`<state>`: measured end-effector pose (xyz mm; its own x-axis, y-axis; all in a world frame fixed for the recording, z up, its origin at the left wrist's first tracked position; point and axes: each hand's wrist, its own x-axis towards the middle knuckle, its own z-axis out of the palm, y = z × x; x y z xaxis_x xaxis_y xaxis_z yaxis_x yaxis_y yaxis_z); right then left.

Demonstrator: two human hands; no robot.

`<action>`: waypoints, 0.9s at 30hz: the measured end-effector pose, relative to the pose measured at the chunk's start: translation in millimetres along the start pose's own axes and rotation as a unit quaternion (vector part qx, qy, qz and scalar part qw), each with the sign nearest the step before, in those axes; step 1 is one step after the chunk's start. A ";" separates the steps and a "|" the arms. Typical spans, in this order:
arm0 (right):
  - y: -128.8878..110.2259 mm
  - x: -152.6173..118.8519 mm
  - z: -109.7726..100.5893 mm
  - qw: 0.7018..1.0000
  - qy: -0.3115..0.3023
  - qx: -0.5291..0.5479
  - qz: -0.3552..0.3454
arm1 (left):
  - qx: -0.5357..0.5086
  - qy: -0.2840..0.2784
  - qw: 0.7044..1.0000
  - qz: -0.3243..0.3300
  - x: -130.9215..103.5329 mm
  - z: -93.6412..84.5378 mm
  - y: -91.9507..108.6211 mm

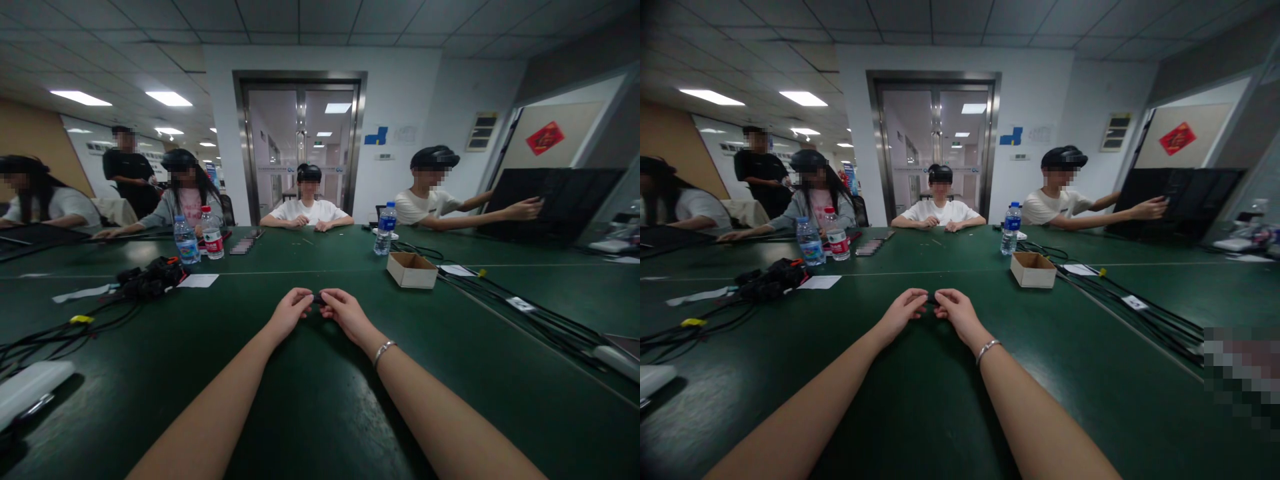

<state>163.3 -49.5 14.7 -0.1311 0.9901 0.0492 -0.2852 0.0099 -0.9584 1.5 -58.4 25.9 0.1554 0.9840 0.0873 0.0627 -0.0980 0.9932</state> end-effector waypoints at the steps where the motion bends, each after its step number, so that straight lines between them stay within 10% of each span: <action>1: 0.2 0.0 0.1 1.000 0.000 -0.004 0.000 | 0.006 -0.002 1.000 0.000 0.5 0.5 -0.5; 27: 0.3 -0.8 0.1 1.000 -0.005 -0.019 -0.005 | 0.087 0.018 0.996 0.015 4.4 0.3 -11.3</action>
<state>163.2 -50.3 14.4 -0.1386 0.9884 0.0625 -0.2503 0.0261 -0.9678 1.8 -53.0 15.1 0.1252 0.9844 0.1234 0.2291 -0.1497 0.9618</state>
